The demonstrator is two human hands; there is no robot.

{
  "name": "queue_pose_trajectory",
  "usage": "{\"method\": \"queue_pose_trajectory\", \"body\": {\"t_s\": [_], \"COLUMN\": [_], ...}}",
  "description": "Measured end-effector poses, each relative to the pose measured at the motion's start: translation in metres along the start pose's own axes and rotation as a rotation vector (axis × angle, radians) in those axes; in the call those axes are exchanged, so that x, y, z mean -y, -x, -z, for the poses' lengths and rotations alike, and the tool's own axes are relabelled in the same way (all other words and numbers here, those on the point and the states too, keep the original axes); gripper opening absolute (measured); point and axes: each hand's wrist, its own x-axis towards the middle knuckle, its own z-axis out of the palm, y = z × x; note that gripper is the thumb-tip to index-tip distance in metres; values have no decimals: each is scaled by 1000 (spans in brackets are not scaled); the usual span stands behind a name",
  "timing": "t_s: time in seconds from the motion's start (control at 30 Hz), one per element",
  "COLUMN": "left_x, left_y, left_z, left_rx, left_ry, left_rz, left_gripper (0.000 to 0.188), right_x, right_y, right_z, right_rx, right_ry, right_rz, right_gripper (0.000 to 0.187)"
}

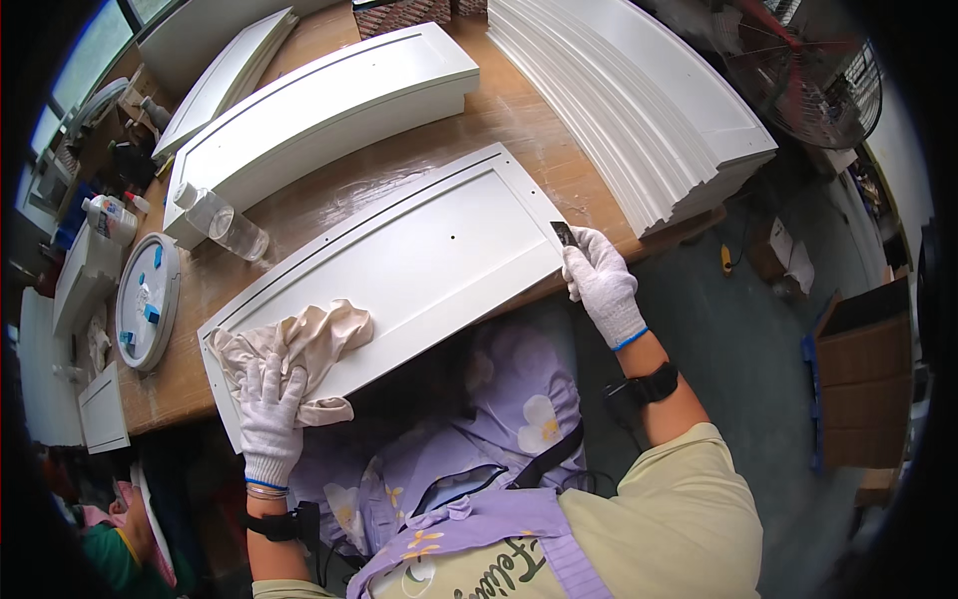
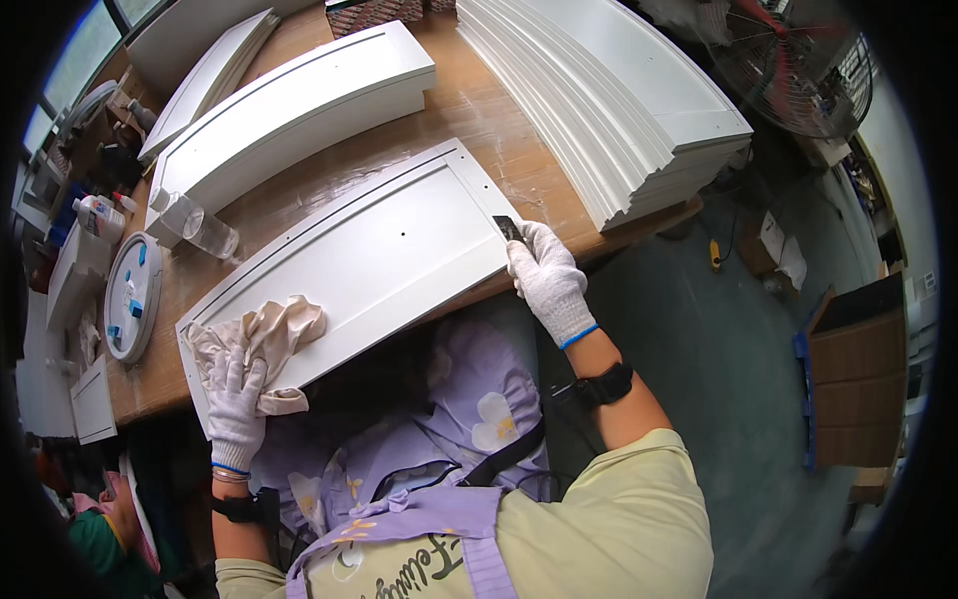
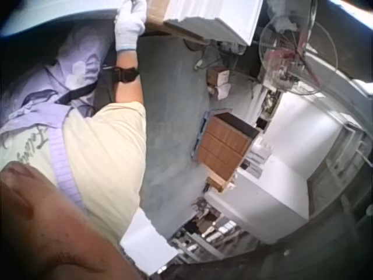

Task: The person is cleaning and finishing white cabinet door panels by scraping off excess material and wiping them with a cloth and cleaning solution.

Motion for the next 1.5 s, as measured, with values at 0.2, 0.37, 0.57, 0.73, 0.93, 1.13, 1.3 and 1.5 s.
{"method": "queue_pose_trajectory", "body": {"t_s": [0.2,0.37,0.57,0.73,0.93,1.13,1.3,1.5], "left_x": [31,-12,-87,-113,-114,-113,-111,-112], "left_y": [16,-16,-82,-105,-105,-106,-104,-106], "left_z": [16,27,22,10,4,1,-3,-2], "left_rx": [101,74,79,74,9,26,14,13], "left_ry": [-7,153,240,186,136,160,149,161], "left_rz": [98,72,-8,-17,-26,-20,-24,-29], "left_gripper": [69,80,86,89,79,76,81,81], "right_x": [-11,8,12,9,18,15,21,16], "right_y": [-11,-8,-22,-30,-32,-39,-37,-35], "right_z": [42,40,31,34,39,33,38,38], "right_rx": [-60,175,342,438,592,510,674,608], "right_ry": [472,949,1062,1087,1217,1133,1209,1182], "right_rz": [363,754,846,910,890,928,909,942], "right_gripper": [14,19,29,37,43,41,42,41]}}
